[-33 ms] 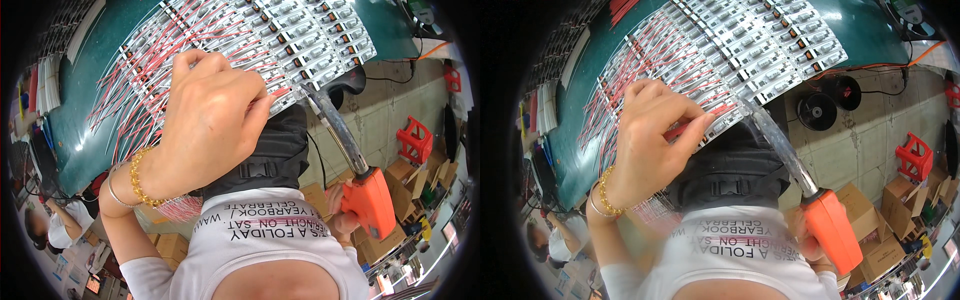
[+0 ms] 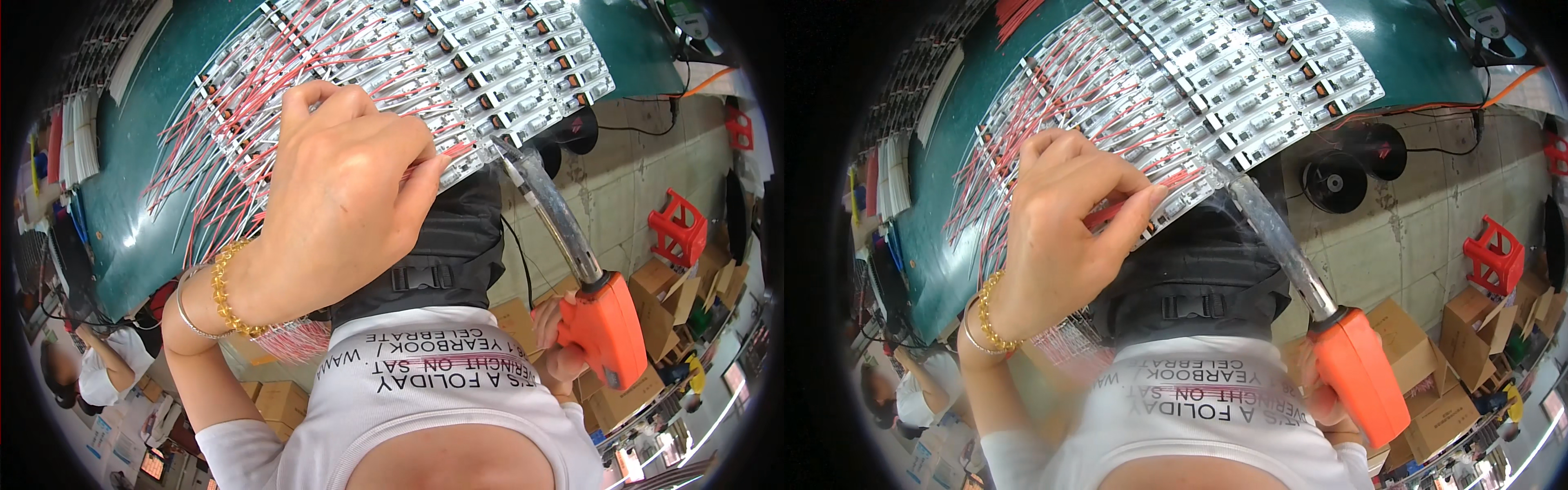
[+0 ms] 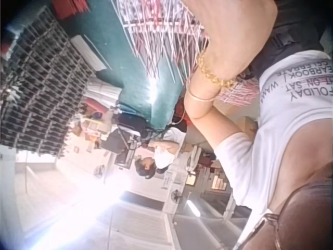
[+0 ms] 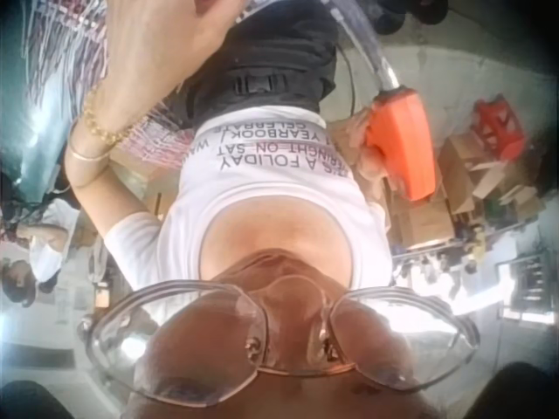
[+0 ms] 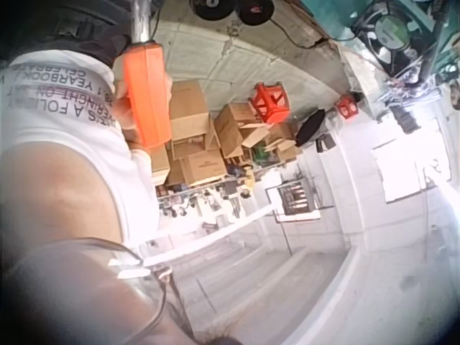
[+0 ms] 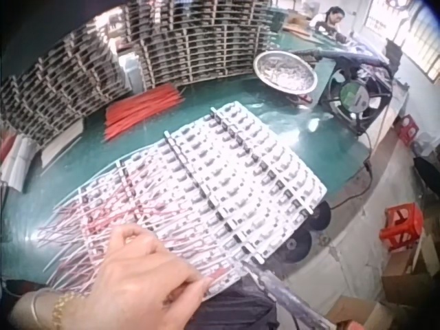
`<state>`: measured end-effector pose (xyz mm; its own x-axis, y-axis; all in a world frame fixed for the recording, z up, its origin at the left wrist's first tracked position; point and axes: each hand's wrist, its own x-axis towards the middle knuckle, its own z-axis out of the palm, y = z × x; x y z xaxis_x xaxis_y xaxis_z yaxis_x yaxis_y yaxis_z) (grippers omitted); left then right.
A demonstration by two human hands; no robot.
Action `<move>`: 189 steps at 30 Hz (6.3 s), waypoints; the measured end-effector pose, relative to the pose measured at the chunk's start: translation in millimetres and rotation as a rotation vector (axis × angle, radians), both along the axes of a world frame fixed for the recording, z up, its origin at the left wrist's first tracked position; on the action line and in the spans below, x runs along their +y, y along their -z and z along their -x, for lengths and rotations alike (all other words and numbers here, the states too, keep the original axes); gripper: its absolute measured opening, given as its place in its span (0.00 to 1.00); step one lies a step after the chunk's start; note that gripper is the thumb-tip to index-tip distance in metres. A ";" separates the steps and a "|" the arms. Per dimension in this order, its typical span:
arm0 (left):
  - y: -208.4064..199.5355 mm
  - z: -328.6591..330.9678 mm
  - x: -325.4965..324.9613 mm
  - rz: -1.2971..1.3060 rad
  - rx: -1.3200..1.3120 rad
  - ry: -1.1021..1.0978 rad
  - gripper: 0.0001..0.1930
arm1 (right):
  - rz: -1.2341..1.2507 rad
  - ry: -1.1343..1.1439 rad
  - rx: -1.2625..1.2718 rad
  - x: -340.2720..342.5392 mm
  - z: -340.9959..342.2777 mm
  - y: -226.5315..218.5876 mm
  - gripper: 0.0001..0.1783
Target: The person uses a soldering iron to attach red and white wires to a large grid of electronic components on a green workbench. They repeatedly pick up individual wires, position them on the component terminals, and apply the soldering iron to secure the connections.
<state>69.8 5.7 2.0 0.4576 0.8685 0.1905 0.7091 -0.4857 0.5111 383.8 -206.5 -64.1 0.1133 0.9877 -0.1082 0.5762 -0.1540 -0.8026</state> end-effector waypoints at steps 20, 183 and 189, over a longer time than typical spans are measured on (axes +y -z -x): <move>6.7 -10.7 -9.5 -0.054 -0.051 -0.006 0.06 | -0.003 -0.083 0.412 28.6 28.7 -19.9 0.49; 35.2 66.2 201.6 -0.452 0.311 -0.264 0.03 | -0.244 0.081 0.671 202.1 84.5 -28.6 0.44; 4.0 55.2 180.1 -0.317 -0.013 -0.316 0.06 | -0.230 0.079 0.675 199.2 76.4 -27.6 0.44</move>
<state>14.6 185.8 -2.0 0.1746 0.8632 0.4737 0.8424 -0.3800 0.3820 307.4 -7.3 -36.5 0.1675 0.9854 0.0301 -0.0635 0.0413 -0.9971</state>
